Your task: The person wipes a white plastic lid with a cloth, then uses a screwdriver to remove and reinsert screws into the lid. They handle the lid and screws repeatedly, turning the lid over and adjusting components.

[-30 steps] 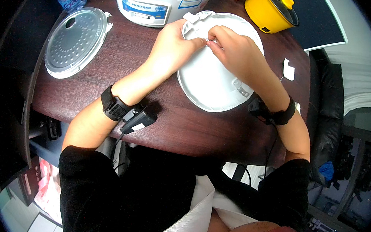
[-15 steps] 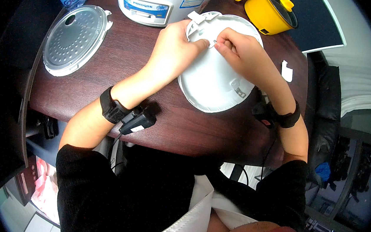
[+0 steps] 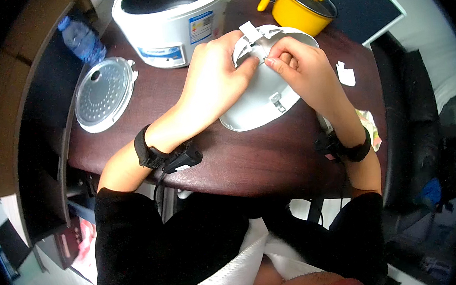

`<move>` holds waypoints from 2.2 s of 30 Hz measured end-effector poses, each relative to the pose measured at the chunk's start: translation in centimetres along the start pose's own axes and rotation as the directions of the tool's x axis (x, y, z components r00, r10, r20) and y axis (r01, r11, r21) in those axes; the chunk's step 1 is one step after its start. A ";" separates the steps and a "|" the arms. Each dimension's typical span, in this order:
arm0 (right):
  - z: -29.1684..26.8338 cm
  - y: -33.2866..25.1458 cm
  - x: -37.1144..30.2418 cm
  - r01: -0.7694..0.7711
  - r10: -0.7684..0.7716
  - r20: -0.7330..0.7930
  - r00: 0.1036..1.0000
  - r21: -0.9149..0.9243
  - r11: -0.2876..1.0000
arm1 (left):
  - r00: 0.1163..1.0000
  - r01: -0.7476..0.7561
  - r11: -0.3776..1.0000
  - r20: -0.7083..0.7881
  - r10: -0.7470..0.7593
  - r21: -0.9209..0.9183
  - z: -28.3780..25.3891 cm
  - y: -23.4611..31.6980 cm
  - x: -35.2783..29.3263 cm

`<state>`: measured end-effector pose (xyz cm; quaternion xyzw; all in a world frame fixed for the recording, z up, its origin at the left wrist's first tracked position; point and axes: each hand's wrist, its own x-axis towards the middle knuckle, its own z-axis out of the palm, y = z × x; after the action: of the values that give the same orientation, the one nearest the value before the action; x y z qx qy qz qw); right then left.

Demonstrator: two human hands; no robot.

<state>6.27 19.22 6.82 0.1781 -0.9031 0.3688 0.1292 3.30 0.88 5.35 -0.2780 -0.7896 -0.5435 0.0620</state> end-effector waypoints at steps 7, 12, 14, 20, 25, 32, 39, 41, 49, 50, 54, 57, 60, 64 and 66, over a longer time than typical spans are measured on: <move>-0.4 0.6 -2.7 0.018 -0.067 -0.287 0.955 -0.170 0.985 | 0.992 -0.093 0.986 0.100 0.080 0.140 1.4 3.2 2.3; -0.6 1.4 -3.3 -0.001 -0.085 -0.379 0.922 -0.222 0.975 | 0.989 -0.102 0.966 0.131 0.072 0.237 2.2 4.1 3.6; -0.8 0.9 -3.3 -0.015 -0.074 -0.399 0.914 -0.217 0.976 | 0.987 -0.110 0.971 0.140 0.081 0.214 2.0 4.7 3.9; -0.7 1.6 -3.4 -0.039 -0.073 -0.433 0.899 -0.245 0.969 | 0.987 -0.128 0.962 0.129 0.099 0.241 3.0 4.9 4.4; -0.9 0.3 -3.4 -0.083 -0.078 -0.423 0.903 -0.349 0.933 | 0.982 -0.163 0.928 0.148 0.119 0.334 2.9 6.0 4.0; -0.5 0.9 -3.2 -0.160 0.049 -0.424 0.904 -0.232 0.959 | 0.980 -0.179 0.923 0.147 0.136 0.342 3.1 6.0 3.9; -1.4 0.5 -3.3 -0.111 0.007 -0.342 0.940 -0.286 0.952 | 0.975 -0.213 0.910 0.139 0.174 0.356 3.2 5.9 3.7; -1.6 0.6 -3.4 -0.057 -0.060 -0.323 0.944 -0.339 0.939 | 0.976 -0.205 0.909 0.146 0.161 0.364 3.2 6.0 3.6; -1.9 1.1 -3.2 -0.433 0.494 0.040 0.869 0.545 0.718 | 0.971 -0.226 0.915 0.153 0.184 0.335 3.3 6.3 3.4; -2.3 1.3 -3.3 -0.436 0.486 0.079 0.870 0.583 0.685 | 0.971 -0.223 0.919 0.155 0.181 0.325 3.2 6.4 3.5; -2.5 1.5 -3.6 -0.124 0.107 -0.304 0.947 -0.037 0.992 | 0.966 -0.248 0.902 0.162 0.202 0.353 3.2 6.2 3.5; -2.9 0.2 -3.7 -0.102 0.037 -0.303 0.952 -0.202 0.974 | 0.971 -0.224 0.909 0.161 0.178 0.351 3.2 6.3 3.5; -2.7 0.4 -3.9 -0.064 -0.049 -0.298 0.953 -0.359 0.931 | 0.971 -0.222 0.913 0.163 0.175 0.343 3.4 6.2 3.6; -2.8 0.4 -4.0 -0.073 -0.064 -0.282 0.957 -0.447 0.891 | 0.957 -0.282 0.896 0.165 0.238 0.344 3.6 6.3 3.4; -2.1 1.0 -3.7 -0.068 -0.002 -0.294 0.956 -0.229 0.971 | 0.969 -0.233 0.927 0.151 0.196 0.295 3.5 6.1 3.2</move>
<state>9.45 22.16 6.28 0.0896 -0.9144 0.2828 0.2755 4.45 6.79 10.28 -0.3815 -0.8322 -0.3850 0.1169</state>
